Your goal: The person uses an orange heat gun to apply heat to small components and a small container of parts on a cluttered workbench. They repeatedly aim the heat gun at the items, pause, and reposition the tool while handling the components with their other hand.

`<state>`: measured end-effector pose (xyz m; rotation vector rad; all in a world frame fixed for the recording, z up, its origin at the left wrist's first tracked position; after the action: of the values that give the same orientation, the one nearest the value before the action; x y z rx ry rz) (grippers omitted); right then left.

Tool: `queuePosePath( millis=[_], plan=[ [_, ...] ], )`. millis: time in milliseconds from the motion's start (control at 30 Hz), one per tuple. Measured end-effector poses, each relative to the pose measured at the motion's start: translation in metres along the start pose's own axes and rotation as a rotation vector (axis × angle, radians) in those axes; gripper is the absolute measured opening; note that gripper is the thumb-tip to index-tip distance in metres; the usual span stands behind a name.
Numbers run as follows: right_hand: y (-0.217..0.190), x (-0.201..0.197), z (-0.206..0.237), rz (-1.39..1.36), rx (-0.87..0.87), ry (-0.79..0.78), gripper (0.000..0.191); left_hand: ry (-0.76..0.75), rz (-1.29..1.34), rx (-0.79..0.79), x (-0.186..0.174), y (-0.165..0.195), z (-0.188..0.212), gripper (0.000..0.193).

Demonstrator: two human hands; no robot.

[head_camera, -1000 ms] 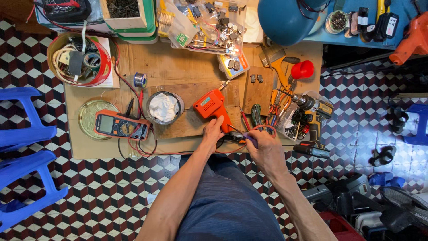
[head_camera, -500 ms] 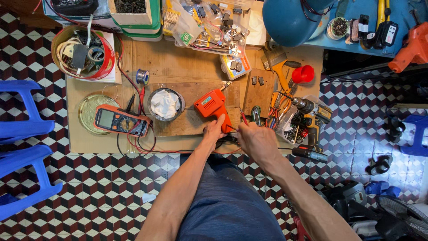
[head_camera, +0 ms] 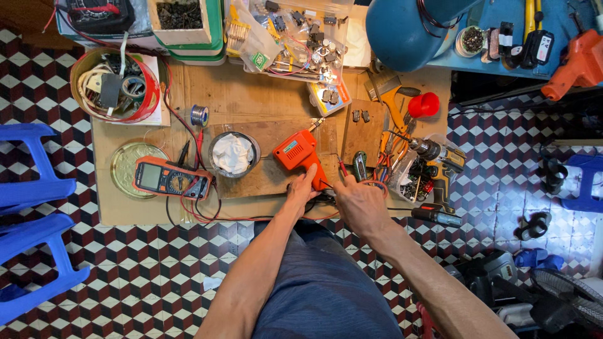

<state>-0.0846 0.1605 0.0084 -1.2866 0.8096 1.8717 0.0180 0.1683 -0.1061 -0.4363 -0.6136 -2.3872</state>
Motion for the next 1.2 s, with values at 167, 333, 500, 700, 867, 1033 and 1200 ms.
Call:
queuePosePath(
  millis=[167, 333, 500, 700, 867, 1033, 1200],
  plan=[
    [-0.026, -0.016, -0.002, 0.128, -0.238, 0.11, 0.024, -0.016, 0.004, 0.029, 0.001, 0.004, -0.001, 0.071],
    [0.006, -0.02, -0.029, -0.008, -0.029, -0.074, 0.009, -0.037, 0.003, 0.024, 0.002, 0.009, -0.002, 0.072],
    [0.012, -0.012, -0.036, -0.062, 0.09, -0.185, 0.006, -0.051, 0.046, 0.025, 0.005, 0.013, -0.004, 0.069],
    [-0.03, -0.007, -0.032, 0.149, -0.119, -0.01, 0.013, -0.073, -0.005, 0.037, 0.008, 0.02, -0.004, 0.06],
    [-0.005, -0.012, -0.035, -0.057, 0.054, -0.018, 0.008, -0.046, 0.011, 0.048, 0.008, 0.027, -0.005, 0.051],
    [0.007, -0.015, -0.033, -0.172, 0.247, -0.089, 0.014, -0.074, 0.025, 0.079, 0.012, 0.029, -0.009, 0.048],
    [0.012, -0.02, -0.033, -0.211, 0.304, -0.045, 0.015, -0.069, 0.026, 0.06, 0.014, 0.025, -0.013, 0.048]
  ],
)
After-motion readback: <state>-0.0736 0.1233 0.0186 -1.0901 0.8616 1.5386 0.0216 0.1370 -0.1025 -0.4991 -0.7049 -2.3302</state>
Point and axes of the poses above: each hand's wrist, its own z-axis away from the middle knuckle, its own x-axis out of the palm, y = z × x, the point moved 8 cm from there along -z, towards the middle knuckle, and after that the axes turned 14 degrees about z, right-handed, at the moved point
